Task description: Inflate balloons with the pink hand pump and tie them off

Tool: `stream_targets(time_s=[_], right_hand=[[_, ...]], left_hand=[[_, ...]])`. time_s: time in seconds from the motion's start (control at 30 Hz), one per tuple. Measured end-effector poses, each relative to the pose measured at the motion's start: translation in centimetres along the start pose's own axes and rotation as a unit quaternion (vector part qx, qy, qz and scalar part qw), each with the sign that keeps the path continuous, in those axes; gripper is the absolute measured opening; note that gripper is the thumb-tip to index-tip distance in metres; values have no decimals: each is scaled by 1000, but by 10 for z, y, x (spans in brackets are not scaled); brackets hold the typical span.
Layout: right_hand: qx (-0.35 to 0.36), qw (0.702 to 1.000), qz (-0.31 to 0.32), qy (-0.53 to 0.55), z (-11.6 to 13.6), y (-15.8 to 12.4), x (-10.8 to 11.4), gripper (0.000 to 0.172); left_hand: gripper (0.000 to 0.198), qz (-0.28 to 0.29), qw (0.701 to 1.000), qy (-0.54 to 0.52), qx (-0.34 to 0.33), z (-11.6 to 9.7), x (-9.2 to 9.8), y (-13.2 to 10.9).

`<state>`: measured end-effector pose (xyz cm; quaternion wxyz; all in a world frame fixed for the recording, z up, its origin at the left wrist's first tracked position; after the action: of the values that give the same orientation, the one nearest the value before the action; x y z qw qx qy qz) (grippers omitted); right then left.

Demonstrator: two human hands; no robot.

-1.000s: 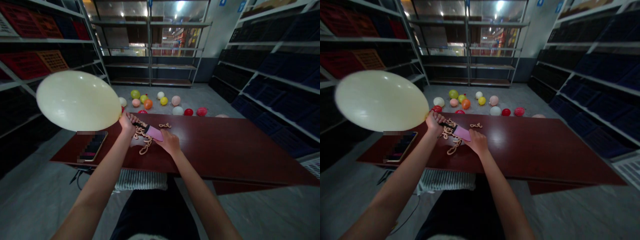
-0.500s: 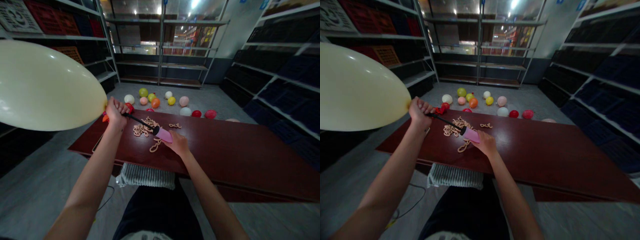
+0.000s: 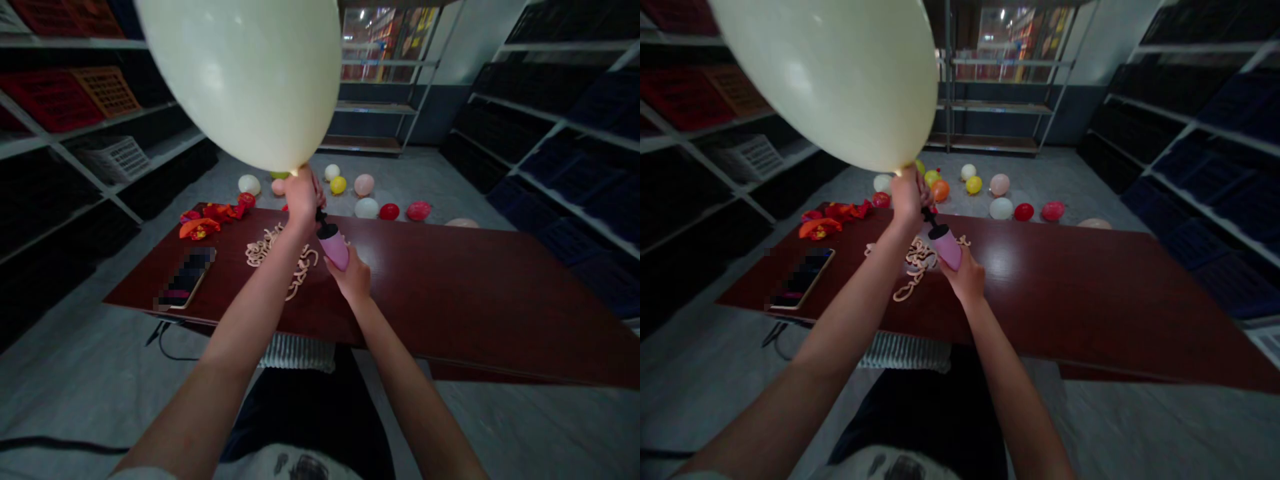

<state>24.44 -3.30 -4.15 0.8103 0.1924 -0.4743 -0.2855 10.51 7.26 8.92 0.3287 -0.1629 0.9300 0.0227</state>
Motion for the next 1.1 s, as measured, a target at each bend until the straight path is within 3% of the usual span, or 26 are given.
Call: stream_targets(time_s=[0.13, 0.23, 0.37, 0.57, 0.83, 1.0, 1.1], right_hand=[[-39, 999, 13, -18, -6, 2, 1, 58], [-22, 999, 22, -12, -2, 3, 1, 58], [35, 999, 39, -17, 12, 2, -3, 57], [131, 987, 61, -64, 30, -6, -11, 53], [205, 972, 72, -89, 42, -13, -10, 51], [221, 972, 64, -57, 48, -14, -6, 47], [214, 975, 58, -18, 49, -14, -6, 45]], left_hand=[[44, 28, 998, 48, 28, 35, -5, -14], [46, 20, 999, 27, 36, 35, 6, -9], [45, -1, 997, -24, 67, 27, 38, 4], [47, -57, 994, -82, 50, -5, 100, 10], [44, -89, 988, -111, 50, -52, 154, 21], [45, -93, 990, -106, 23, -92, 166, 25], [48, -76, 992, -101, -8, -113, 151, 22]])
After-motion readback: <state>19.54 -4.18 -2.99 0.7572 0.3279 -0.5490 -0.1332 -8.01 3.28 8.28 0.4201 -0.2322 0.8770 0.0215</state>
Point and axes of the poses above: each hand's wrist, its own y-axis towards the middle knuckle, its own x-axis out of the back of the hand, z = x × y, the point moved 9 cm from there along y, towards the middle knuckle, and after that the axes turned 8 degrees about -z, right-handed, at the moved point
